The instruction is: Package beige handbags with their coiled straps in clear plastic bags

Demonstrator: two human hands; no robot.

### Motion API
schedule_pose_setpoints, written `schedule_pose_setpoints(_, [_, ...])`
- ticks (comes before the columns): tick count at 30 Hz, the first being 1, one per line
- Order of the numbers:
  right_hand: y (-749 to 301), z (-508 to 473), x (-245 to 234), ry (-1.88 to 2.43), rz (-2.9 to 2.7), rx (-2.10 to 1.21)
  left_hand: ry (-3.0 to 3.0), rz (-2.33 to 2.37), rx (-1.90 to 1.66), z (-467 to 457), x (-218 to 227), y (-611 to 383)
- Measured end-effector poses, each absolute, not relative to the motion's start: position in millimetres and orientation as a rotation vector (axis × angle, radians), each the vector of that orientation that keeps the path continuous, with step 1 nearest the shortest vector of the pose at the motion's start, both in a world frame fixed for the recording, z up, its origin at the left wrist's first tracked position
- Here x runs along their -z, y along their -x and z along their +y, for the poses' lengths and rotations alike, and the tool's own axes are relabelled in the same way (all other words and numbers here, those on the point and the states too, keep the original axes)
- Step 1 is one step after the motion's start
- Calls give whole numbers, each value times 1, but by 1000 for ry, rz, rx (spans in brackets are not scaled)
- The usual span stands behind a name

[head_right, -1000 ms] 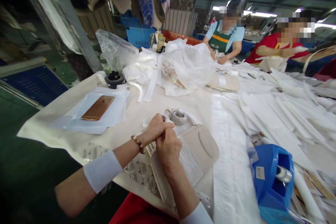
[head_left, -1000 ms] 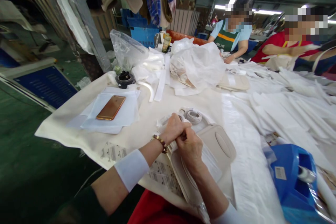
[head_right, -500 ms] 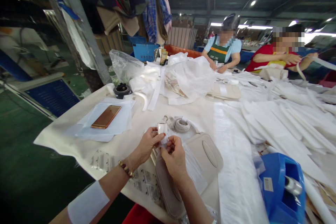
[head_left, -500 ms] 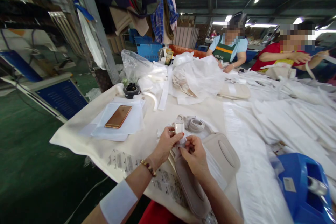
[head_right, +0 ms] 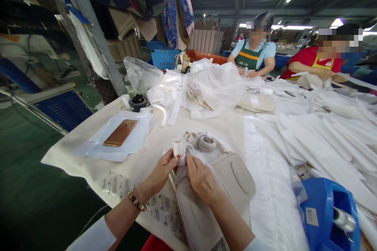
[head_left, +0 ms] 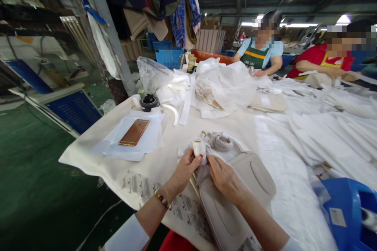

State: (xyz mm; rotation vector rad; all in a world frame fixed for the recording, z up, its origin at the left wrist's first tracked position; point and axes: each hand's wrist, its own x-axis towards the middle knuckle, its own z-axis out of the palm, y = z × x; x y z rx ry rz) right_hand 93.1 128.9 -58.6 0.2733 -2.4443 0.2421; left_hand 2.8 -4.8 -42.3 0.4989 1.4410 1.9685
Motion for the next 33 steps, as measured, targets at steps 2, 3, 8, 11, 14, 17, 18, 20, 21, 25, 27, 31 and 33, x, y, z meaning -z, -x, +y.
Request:
schedule_pose_setpoints(2, [-93,133,55,-377,-2461,-71,-560,1456,-1963,-6,45,-6])
schedule_pose_setpoints(3, [-93,135,52,-421,-2461,3,-583,1463,-1953,-6,45,-6])
schedule_pose_setpoints(8, [-88,138,41,-537,-2437,176,-576,1402,-1913,-7,42,-3])
schedule_pose_setpoints(11, [-83,139,39,-566,-2420,182,-583,1355,-1913,-7,40,2])
schedule_pose_setpoints(14, [-77,138,39,-587,-2409,195,-586,1277,-1879,-7,43,7])
schedule_pose_setpoints(17, [-70,134,41,-564,-2389,144,-555,1189,-1880,-8,49,11])
schedule_pose_setpoints(18, [-68,133,42,-546,-2384,107,-538,1182,-1884,-8,50,12])
schedule_pose_setpoints(20, [-65,131,44,-509,-2404,32,-505,1183,-1883,-9,53,12])
schedule_pose_setpoints(21, [-64,130,45,-496,-2423,0,-487,1182,-1886,-9,54,11])
schedule_pose_setpoints(25, [-64,131,45,-498,-2496,-121,-429,1182,-1920,-9,56,10])
schedule_pose_setpoints(27, [-65,132,43,-495,-2513,-156,-432,1191,-1920,-9,56,10])
schedule_pose_setpoints(31, [-65,131,42,-487,-2514,-109,-473,1230,-1888,-9,55,11])
schedule_pose_setpoints(33, [-65,130,44,-480,-2522,-36,-500,1278,-1874,-10,55,11])
